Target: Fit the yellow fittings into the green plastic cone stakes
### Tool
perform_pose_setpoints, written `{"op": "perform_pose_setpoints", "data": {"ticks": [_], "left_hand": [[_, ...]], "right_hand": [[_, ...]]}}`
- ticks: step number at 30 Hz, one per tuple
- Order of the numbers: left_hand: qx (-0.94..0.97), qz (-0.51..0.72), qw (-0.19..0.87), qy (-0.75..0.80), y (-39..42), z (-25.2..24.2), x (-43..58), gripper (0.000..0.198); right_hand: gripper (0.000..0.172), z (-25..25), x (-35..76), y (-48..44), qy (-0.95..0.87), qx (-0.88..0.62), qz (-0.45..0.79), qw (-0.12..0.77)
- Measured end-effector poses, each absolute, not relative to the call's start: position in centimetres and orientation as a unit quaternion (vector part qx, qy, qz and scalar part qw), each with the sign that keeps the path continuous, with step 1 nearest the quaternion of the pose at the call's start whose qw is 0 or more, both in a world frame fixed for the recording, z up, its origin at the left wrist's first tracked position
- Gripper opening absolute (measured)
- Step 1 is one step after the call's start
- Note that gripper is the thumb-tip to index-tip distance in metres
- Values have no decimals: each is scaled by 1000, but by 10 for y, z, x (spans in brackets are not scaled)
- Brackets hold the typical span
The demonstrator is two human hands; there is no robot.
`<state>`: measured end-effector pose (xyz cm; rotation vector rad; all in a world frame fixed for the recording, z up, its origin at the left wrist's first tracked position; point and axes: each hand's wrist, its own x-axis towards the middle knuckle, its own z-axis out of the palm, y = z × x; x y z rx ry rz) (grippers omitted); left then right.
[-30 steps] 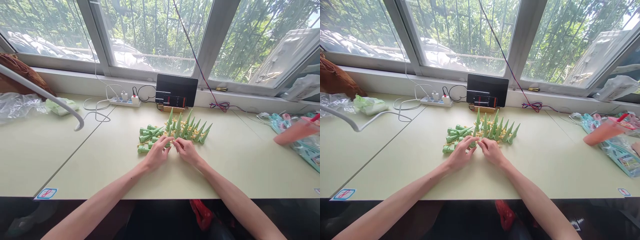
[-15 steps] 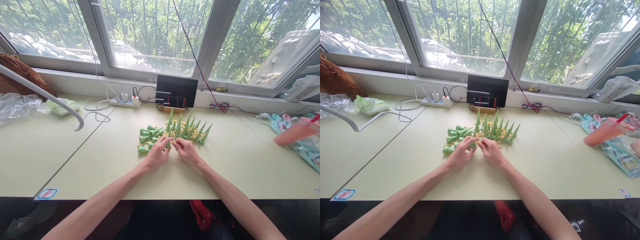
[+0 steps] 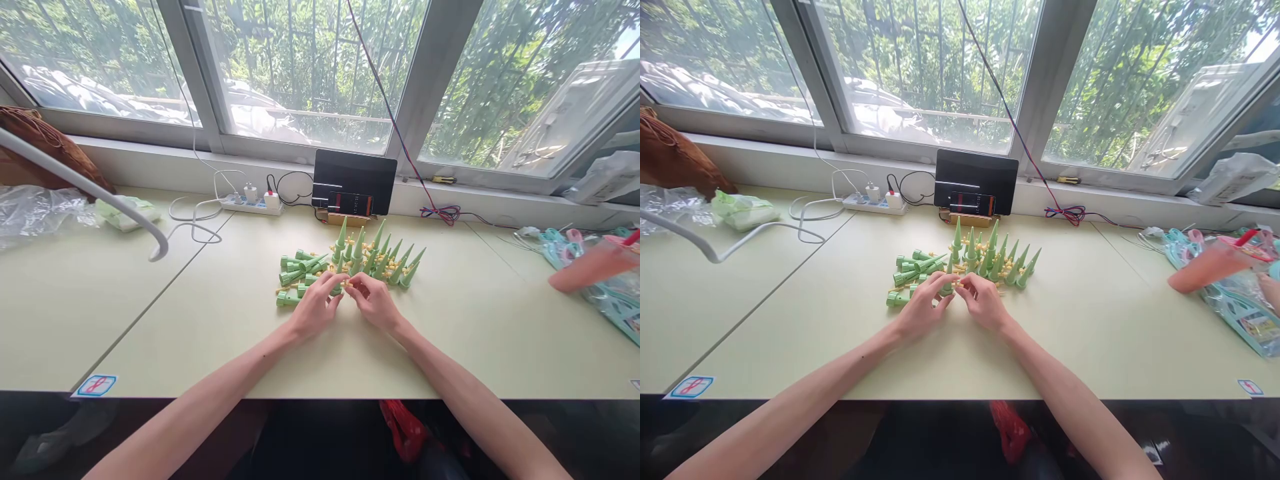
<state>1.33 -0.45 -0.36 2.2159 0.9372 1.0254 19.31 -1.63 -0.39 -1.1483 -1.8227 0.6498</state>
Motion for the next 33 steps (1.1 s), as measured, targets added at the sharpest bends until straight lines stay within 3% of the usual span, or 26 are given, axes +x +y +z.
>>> {"op": "perform_pose_setpoints", "data": {"ticks": [14,23,33], "left_hand": [[826,376,250,337,-5,-4,14,42],[822,376,246,350,-5,-4,13,43],[830,366,242,346,-4,-6,12,41]], "right_hand": [[42,-6,195,-14,-752,-467,227,406],[24,-3,192,-16,-739,-465,245,420],[28,-7,196,-14,-754,-457,234,410]]}}
